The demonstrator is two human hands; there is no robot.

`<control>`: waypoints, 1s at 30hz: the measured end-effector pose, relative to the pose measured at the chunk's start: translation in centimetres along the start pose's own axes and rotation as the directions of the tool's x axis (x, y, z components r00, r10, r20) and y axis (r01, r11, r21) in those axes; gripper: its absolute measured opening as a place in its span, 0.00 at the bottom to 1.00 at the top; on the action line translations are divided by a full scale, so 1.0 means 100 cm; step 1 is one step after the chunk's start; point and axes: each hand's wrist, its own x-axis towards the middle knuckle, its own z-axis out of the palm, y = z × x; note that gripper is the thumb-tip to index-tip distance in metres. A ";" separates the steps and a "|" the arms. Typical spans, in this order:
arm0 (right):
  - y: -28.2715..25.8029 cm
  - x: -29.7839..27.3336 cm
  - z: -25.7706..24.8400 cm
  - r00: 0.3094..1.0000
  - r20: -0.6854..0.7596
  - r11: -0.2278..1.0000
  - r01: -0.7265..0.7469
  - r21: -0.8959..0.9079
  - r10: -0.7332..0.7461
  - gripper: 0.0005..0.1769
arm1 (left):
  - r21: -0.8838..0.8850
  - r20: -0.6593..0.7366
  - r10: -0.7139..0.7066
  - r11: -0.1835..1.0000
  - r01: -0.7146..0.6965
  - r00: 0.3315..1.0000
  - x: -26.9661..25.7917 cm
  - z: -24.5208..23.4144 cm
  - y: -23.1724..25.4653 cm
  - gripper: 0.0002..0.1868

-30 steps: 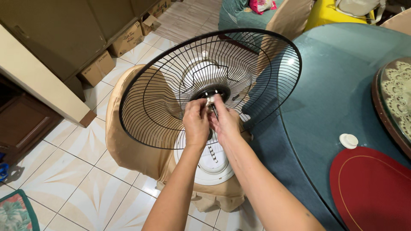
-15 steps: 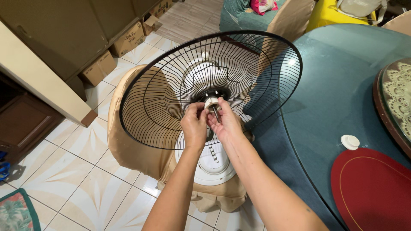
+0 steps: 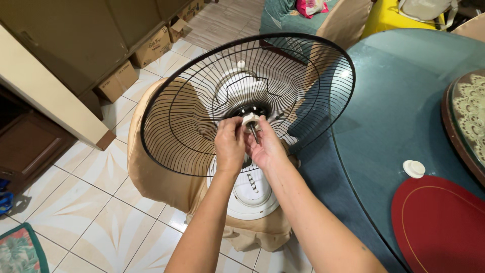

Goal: The person disassembles an electric fan by removing the front grille, fan blades, and rear grille, then wipes the fan head with a cloth. They reassemble the fan by reinstalling the rear grille, fan blades, and front grille, securing each part in place.

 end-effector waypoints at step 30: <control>-0.018 -0.074 -0.055 0.948 0.278 0.941 0.226 -0.253 -0.153 0.09 | -0.466 0.517 -0.371 0.634 0.617 0.772 -0.047 -0.005 -0.018 0.10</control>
